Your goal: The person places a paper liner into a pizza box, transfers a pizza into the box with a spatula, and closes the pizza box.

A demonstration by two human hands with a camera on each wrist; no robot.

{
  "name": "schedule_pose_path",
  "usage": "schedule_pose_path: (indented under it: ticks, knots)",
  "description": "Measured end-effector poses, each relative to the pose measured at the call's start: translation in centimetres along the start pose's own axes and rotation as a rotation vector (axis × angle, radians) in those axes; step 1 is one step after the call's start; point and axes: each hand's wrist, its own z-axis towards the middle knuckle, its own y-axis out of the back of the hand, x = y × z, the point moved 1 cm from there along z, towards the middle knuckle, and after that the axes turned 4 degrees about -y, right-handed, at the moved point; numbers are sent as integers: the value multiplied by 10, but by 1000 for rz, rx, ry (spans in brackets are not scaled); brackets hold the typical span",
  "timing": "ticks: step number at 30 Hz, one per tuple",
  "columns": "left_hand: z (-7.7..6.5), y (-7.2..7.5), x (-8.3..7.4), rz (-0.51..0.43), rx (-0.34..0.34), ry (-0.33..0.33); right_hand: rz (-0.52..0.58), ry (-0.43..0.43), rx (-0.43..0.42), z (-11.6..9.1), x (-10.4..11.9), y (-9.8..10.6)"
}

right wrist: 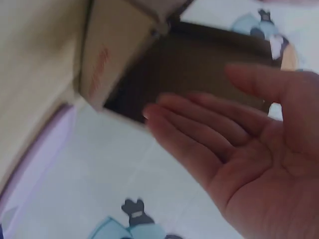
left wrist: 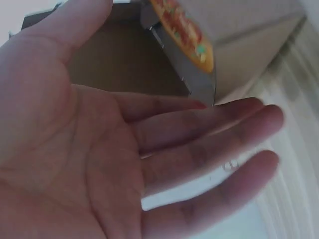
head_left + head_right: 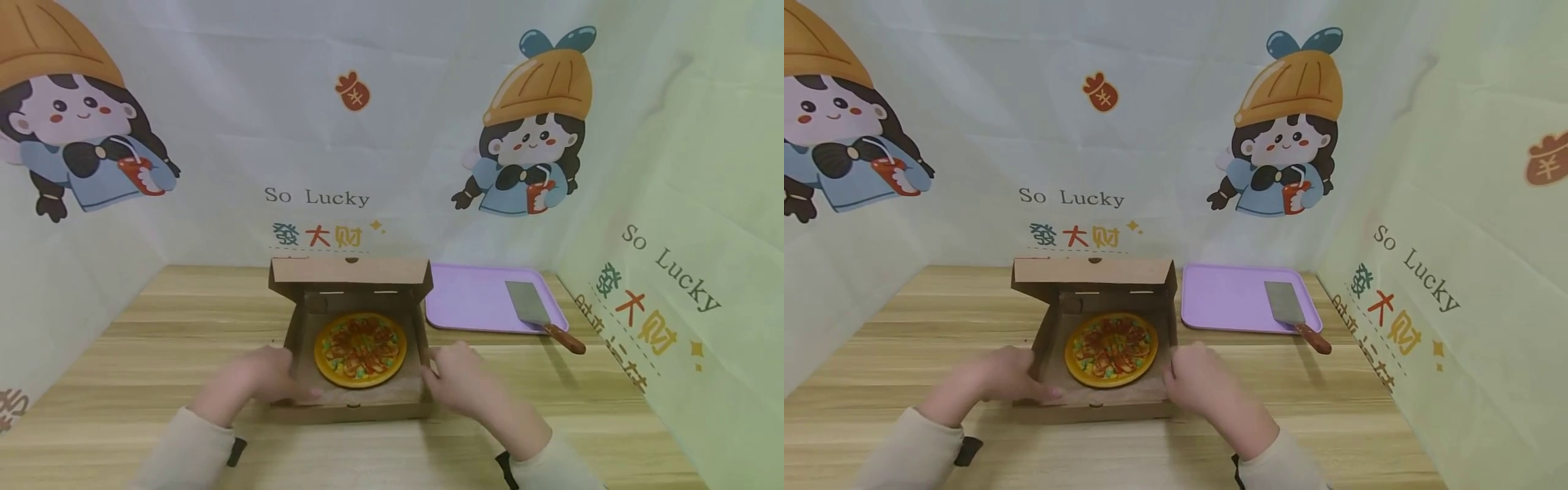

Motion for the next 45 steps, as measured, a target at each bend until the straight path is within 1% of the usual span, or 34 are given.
schedule_pose_path:
  ticks: [3,5,7,9,12,14,16,19,21,25,30,35,42,45]
  knots:
    - [-7,14,9,-102,-78,-21,66,-47,-94,11,-3,21]
    - [-12,26,13,-156,-137,-39,121,-75,-140,18,-4,34]
    - [-17,40,14,-215,-192,-37,191,-93,-181,24,-6,44]
    - [-20,52,14,-280,-258,-48,270,-120,-199,30,-7,51]
    - [-20,69,11,-349,-368,-65,367,-161,-208,39,-7,56]
    - [-17,75,9,-375,-435,-85,407,-176,-210,45,-5,57]
    - [-13,79,7,-386,-473,-95,429,-189,-214,50,-4,56]
    - [-7,79,5,-391,-504,-103,446,-193,-216,56,-3,51]
    - [-3,77,5,-401,-516,-95,447,-191,-219,59,-2,48]
    - [-2,73,5,-428,-538,-89,447,-184,-216,59,-2,44]
    - [-5,69,3,-412,-560,-96,458,-170,-203,52,1,42]
    - [-9,61,1,-388,-574,-109,482,-165,-180,44,3,36]
    - [-17,50,1,-366,-577,-127,464,-155,-175,34,4,28]
    - [-21,44,0,-349,-576,-133,440,-130,-182,29,4,24]
